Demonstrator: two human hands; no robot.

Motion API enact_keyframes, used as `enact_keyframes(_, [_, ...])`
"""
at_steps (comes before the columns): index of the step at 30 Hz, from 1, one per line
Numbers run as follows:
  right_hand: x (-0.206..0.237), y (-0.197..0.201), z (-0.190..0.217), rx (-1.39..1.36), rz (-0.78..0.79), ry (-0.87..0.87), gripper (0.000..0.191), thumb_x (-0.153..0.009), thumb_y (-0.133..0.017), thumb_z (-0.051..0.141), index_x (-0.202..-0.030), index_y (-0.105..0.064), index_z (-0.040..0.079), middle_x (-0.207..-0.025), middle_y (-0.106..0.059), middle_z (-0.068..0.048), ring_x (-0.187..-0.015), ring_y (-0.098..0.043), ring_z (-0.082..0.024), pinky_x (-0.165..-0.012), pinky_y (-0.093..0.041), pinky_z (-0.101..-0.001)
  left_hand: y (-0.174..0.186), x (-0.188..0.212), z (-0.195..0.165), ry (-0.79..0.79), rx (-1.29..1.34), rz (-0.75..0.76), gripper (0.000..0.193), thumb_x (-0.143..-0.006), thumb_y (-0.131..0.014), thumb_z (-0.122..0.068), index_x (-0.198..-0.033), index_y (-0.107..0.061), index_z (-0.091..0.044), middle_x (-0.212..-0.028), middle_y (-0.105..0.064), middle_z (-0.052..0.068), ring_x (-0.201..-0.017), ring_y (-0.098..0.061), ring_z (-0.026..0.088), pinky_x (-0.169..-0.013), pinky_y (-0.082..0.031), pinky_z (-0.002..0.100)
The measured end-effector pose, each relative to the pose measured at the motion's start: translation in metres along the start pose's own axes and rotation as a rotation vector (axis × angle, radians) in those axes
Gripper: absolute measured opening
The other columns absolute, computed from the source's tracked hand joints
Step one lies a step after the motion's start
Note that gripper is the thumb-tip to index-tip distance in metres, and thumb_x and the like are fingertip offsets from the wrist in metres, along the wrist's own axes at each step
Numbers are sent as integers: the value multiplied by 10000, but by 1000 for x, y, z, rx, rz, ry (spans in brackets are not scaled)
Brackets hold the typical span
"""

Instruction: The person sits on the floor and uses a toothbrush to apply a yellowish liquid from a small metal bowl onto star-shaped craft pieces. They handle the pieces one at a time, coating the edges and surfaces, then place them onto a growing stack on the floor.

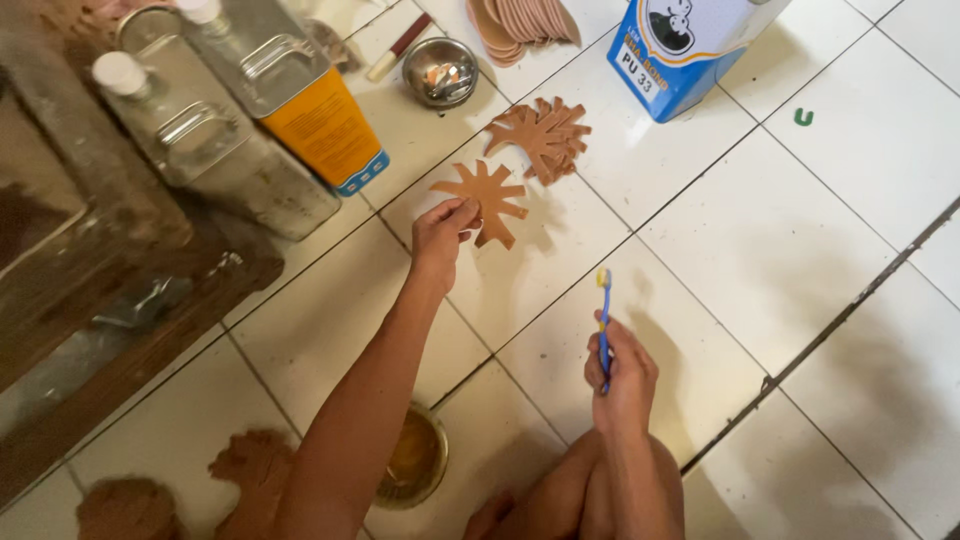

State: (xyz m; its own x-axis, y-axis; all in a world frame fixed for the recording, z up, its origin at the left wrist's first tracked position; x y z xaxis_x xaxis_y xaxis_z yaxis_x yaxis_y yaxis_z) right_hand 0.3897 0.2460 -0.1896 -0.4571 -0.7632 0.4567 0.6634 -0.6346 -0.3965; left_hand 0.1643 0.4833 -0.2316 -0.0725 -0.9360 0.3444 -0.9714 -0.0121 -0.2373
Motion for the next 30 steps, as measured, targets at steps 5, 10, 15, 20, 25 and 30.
enact_keyframes(5, [2, 5, -5, -3, -40, -63, 369, -1000, -561, 211, -1219, -647, -74, -744, -565, -74, -453, -357, -96, -419, -252, -266, -23, -50, 22, -51, -56, -5, 207, -973, -683, -222, -983, -741, -24, -883, -695, 0, -801, -585, 81, -738, -447, 251])
enact_keyframes(10, [2, 9, -9, -41, -49, -98, 369, -1014, -547, 230, -1212, -644, -67, -750, -564, -74, -462, -352, -101, -429, -255, -266, -48, -85, 29, -96, -130, -88, 228, -1014, -636, -197, -954, -708, 11, -838, -656, 26, -742, -548, 101, -690, -471, 273])
enact_keyframes(15, [1, 11, -12, -31, -61, -101, 379, -1018, -527, 237, -1218, -642, -63, -752, -555, -76, -466, -346, -107, -432, -260, -271, -63, -104, 24, -44, -135, -125, 224, -1033, -586, -173, -938, -679, 8, -813, -638, 30, -714, -532, 115, -660, -471, 276])
enact_keyframes(20, [2, 14, -16, 0, -75, -133, 397, -1015, -513, 243, -1227, -642, -66, -765, -543, -79, -482, -356, -115, -442, -266, -278, -74, -110, 21, -27, 56, -70, 169, -1003, -581, -123, -954, -697, -11, -845, -673, 20, -746, -596, 105, -690, -515, 265])
enact_keyframes(25, [1, 15, -17, -12, -61, -137, 390, -1013, -512, 234, -1226, -642, -65, -765, -543, -82, -482, -363, -116, -436, -265, -280, -76, -117, 29, 29, -15, -116, 194, -1018, -596, -128, -916, -690, 8, -818, -652, 26, -705, -540, 98, -639, -462, 264])
enact_keyframes(30, [0, 14, -20, -23, -40, -120, 385, -1014, -511, 222, -1224, -641, -73, -775, -561, -85, -474, -369, -114, -426, -260, -271, -79, -124, 33, 51, -25, -143, 206, -1012, -573, -105, -854, -659, -3, -757, -610, 18, -650, -510, 94, -591, -431, 284])
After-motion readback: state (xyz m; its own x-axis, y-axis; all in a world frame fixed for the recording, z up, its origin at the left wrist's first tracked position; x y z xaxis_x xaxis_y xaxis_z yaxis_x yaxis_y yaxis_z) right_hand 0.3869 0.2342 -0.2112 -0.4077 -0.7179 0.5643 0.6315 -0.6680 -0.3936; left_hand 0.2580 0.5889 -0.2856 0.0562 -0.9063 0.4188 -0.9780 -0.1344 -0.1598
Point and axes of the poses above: each hand's wrist, its own x-axis away from the middle knuckle, its own y-axis out of the back of the hand, z = x × y, the point moved 7 cm from there along -x, towards the middle knuckle
